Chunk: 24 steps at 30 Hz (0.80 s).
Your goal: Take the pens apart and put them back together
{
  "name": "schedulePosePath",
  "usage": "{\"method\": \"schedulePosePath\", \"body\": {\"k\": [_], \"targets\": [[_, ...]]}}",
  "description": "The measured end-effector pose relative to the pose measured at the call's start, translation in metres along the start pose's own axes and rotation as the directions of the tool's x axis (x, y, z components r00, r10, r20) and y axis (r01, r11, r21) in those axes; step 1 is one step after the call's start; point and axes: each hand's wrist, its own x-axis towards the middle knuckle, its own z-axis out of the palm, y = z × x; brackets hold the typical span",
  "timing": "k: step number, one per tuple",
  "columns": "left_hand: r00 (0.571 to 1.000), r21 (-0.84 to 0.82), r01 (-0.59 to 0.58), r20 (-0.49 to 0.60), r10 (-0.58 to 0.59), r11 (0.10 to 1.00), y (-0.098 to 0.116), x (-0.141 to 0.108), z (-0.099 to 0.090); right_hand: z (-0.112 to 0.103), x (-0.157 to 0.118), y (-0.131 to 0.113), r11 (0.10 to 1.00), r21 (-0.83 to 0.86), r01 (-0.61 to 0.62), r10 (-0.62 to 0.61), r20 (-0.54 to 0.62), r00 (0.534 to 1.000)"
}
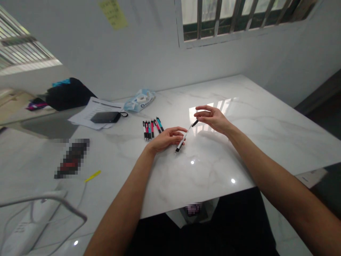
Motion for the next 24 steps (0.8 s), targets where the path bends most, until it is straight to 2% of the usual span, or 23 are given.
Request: {"method": "schedulePosePath", "body": {"k": [3,13,20,24], "targets": [[1.000,0.038,-0.008,-0.006,0.008,0.999,0.000,0.000,0.000,0.000,0.000,0.001,0.999,-0.034,0.019,-0.018,0.014,1.000],[1.000,0.042,0.008,-0.029,-0.007,0.999,0.002,0.001,0.000,-0.009,0.004,0.000,0.999,-0.014,0.052,-0.053,-0.057,0.997],[1.000,0.060,-0.006,-0.015,0.007,0.998,0.000,0.002,0.001,-0.003,0.002,0.003,0.998,-0.053,0.037,-0.037,-0.007,0.999],[0.997,0.131,-0.055,-0.045,0.062,0.990,0.001,0.003,0.002,0.006,0.000,0.009,0.997,-0.081,0.018,-0.015,0.034,0.999]]}}
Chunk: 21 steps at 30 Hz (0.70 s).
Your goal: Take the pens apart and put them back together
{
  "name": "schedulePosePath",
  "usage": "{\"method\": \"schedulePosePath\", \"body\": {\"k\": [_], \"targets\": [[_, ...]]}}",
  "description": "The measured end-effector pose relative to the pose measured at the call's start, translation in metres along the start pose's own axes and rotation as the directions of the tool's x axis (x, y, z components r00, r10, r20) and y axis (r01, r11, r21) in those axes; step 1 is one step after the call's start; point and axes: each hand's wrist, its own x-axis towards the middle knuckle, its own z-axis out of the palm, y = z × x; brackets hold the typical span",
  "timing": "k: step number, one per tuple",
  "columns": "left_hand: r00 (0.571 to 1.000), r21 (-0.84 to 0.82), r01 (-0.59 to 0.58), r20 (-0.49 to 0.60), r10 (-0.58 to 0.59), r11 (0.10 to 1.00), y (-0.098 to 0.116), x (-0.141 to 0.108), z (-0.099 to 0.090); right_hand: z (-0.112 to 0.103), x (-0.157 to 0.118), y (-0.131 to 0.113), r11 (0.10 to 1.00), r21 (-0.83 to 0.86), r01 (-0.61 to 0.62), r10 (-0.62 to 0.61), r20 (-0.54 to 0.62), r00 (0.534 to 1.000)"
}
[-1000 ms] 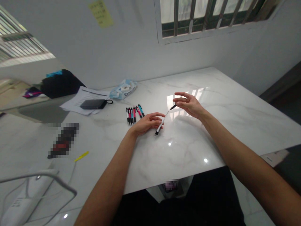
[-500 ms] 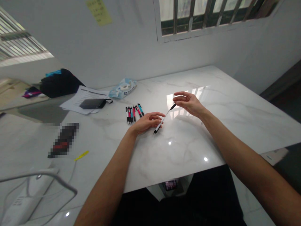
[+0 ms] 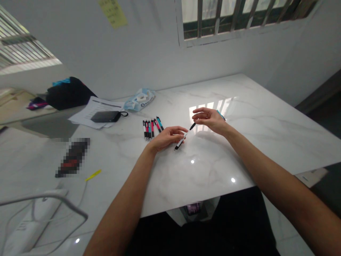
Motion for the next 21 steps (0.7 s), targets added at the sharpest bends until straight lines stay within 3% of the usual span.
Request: {"method": "schedulePosePath", "body": {"k": [7,14,21], "targets": [[0.992,0.156,-0.062,-0.096,0.078,0.986,-0.001,0.003,-0.001,0.017,-0.001,0.011,1.000,0.026,0.007,-0.007,-0.001,1.000],[0.978,0.299,-0.093,-0.153,0.144,0.950,0.004,0.004,0.006,0.018,-0.003,0.008,0.989,-0.142,0.045,-0.051,-0.039,0.998],[0.906,0.516,-0.161,-0.262,0.334,0.841,0.002,0.010,0.012,0.023,-0.004,0.018,0.943,-0.331,0.028,-0.065,-0.101,0.993]]}}
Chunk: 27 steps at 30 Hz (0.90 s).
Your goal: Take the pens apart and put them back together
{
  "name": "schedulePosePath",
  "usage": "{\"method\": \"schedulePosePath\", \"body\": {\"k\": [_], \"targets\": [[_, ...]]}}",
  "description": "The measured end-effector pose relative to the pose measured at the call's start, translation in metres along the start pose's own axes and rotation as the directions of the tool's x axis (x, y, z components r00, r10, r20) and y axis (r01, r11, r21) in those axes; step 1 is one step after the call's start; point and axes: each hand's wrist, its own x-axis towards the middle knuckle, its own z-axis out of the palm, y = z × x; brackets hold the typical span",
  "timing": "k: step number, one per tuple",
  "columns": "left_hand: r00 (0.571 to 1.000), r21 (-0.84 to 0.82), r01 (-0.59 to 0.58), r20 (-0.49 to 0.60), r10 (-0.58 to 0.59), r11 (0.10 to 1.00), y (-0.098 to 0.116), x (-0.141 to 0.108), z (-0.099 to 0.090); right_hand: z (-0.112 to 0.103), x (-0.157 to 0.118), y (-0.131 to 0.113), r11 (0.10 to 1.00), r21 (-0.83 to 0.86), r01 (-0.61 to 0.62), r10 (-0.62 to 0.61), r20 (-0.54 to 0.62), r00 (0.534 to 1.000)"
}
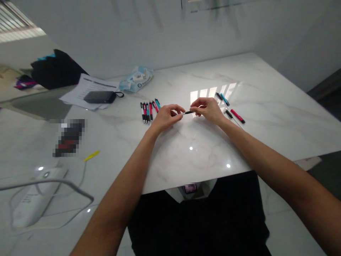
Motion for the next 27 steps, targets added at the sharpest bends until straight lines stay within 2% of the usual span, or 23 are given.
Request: {"method": "schedulePosePath", "body": {"k": [3,6,11,18,27], "targets": [[0.997,0.086,-0.039,-0.058,0.044,0.996,-0.002,0.000,0.003,0.000,-0.001,0.001,0.999,0.028,-0.035,0.035,-0.003,0.999],[0.996,0.110,-0.037,-0.071,0.045,0.993,-0.002,0.000,0.005,-0.005,0.001,0.001,0.998,0.026,-0.054,0.053,0.033,0.998],[0.991,0.157,-0.050,-0.115,0.069,0.986,0.002,0.001,0.004,-0.010,0.005,0.005,1.000,0.004,-0.009,0.009,0.063,0.998],[0.985,0.157,-0.057,-0.152,0.082,0.986,0.006,0.001,0.004,-0.005,0.002,-0.001,0.993,0.118,0.020,-0.024,0.032,0.999],[0.977,0.213,-0.074,-0.183,0.114,0.974,0.003,0.001,0.006,-0.001,0.003,0.007,0.999,0.030,0.041,-0.043,0.040,0.998]]}}
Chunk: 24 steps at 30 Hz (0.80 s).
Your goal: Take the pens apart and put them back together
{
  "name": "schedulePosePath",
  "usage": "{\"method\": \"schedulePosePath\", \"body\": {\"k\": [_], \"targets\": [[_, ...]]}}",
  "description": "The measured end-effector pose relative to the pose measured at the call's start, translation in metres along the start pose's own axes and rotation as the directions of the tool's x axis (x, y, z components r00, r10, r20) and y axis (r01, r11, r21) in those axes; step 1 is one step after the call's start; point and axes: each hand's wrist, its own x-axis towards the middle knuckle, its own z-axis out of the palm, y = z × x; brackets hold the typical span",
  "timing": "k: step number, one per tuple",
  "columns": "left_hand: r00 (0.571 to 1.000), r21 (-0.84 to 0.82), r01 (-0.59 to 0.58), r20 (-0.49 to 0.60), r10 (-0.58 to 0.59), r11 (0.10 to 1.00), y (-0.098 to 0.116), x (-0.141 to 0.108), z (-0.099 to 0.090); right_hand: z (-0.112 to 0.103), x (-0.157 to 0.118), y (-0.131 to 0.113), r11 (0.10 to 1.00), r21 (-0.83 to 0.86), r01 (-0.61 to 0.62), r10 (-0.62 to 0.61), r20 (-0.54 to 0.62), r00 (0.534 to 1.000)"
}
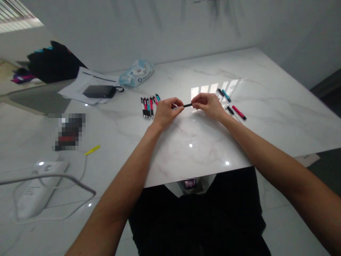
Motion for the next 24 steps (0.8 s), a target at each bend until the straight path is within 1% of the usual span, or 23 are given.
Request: {"method": "schedulePosePath", "body": {"k": [7,10,13,19,24], "targets": [[0.999,0.034,-0.027,0.019,0.026,0.999,0.0009,-0.0017,0.0035,0.0023,-0.0047,-0.0030,0.992,-0.121,-0.019,0.020,0.003,1.000],[1.000,0.019,-0.019,0.013,0.019,1.000,-0.0025,-0.0010,0.0038,-0.0006,-0.0034,-0.0038,0.993,-0.119,-0.011,0.014,0.025,1.000],[1.000,0.004,-0.013,0.015,0.013,1.000,-0.0043,-0.0005,0.0020,-0.0039,-0.0018,-0.0040,0.995,-0.104,-0.005,0.012,0.072,0.997],[0.996,0.048,-0.089,0.027,0.088,0.995,-0.0016,-0.0013,0.0001,-0.0058,-0.0046,-0.0061,0.970,-0.244,0.004,0.027,0.126,0.992],[0.995,0.025,-0.095,0.038,0.094,0.995,-0.0026,-0.0022,0.0028,-0.0043,-0.0061,-0.0064,0.985,-0.170,0.022,-0.005,0.098,0.995]]}}
